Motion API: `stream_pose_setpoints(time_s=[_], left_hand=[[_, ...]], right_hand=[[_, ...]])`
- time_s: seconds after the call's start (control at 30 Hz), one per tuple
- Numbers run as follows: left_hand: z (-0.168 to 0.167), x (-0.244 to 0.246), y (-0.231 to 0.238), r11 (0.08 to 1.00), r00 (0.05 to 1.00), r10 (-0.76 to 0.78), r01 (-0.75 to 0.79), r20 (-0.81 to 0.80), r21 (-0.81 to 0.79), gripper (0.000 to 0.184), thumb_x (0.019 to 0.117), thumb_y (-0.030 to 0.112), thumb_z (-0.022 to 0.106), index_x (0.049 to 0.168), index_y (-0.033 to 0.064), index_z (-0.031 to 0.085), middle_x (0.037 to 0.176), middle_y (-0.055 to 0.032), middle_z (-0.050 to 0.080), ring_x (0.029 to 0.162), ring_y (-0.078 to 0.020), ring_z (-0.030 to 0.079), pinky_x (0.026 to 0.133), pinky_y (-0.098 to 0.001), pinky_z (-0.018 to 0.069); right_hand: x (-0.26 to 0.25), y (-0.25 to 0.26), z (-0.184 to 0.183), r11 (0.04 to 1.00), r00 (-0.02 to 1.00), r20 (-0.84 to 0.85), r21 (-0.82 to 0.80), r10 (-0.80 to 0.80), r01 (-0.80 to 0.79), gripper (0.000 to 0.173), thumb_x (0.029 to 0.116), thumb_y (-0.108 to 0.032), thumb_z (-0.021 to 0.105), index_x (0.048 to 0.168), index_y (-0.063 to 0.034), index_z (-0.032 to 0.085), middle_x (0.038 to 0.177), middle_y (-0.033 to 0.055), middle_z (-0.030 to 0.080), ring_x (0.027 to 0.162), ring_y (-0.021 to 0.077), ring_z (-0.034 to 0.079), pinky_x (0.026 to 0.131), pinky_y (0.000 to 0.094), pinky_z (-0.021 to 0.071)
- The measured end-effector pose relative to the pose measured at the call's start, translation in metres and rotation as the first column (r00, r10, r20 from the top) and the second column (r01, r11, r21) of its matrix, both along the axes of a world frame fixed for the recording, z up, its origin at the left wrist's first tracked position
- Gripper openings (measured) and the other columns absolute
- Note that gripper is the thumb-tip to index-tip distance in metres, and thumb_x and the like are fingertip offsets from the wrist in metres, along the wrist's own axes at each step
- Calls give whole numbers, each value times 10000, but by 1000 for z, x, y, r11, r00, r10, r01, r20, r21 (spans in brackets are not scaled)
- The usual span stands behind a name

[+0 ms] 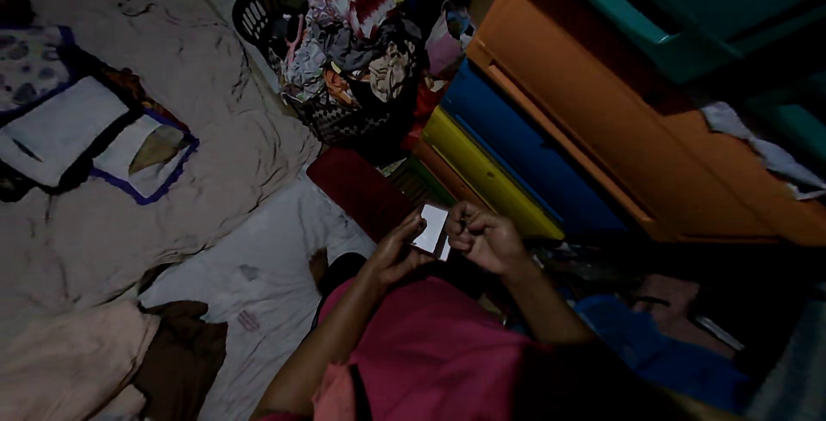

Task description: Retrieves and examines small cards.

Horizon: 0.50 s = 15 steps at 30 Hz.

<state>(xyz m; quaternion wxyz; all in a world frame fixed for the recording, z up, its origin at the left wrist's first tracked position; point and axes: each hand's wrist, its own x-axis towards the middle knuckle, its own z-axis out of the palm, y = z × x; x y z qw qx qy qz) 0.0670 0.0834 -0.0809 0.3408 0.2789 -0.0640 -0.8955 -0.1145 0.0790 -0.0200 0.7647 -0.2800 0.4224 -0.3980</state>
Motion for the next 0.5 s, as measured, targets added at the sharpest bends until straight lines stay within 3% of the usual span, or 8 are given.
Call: stream_pose_setpoints(time_s=[0.17,0.23,0.3,0.37,0.5], left_hand=[[-4,1,-1,1000,1000,7,-6,-17,8,336,1116,275,326,1402,137,436,1108,-113,681,982,-250,710,822,-418,617],[-3,1,-1,1000,1000,4,-4,-21,6,332,1117,272,321,1393,135,443,1103,-114,685,974,-247,714,816,-410,619],[-3,1,-2,1000,999,0,0,-39,-5,340,1117,259,315,1407,148,452,1102,-106,691,970,-240,715,815,-400,618],[-5,1,-2,1000,998,-5,4,-56,-13,317,1118,251,307,1349,152,499,1084,-98,705,957,-230,722,807,-382,622],[-6,1,-1,1000,998,-12,10,-66,-21,327,1121,260,283,1313,141,518,1097,-104,707,977,-232,719,821,-385,617]], right_hand=[[5,-1,0,995,992,118,96,-46,35,283,899,-87,368,773,-173,606,733,-52,605,583,23,518,540,179,426],[8,-1,1,984,987,121,157,-108,89,352,948,-110,301,822,-140,629,782,-14,650,634,56,580,582,196,478],[9,-2,4,963,973,147,230,-178,141,488,1014,-177,187,976,-57,658,928,81,720,814,157,695,744,278,572],[8,-3,3,961,958,222,247,-181,125,628,1062,-290,84,1179,17,619,1144,163,717,1067,258,707,952,374,565],[5,-2,1,976,949,289,208,-125,65,802,1063,-466,-1,1397,65,499,1377,217,612,1263,304,620,1067,405,503]])
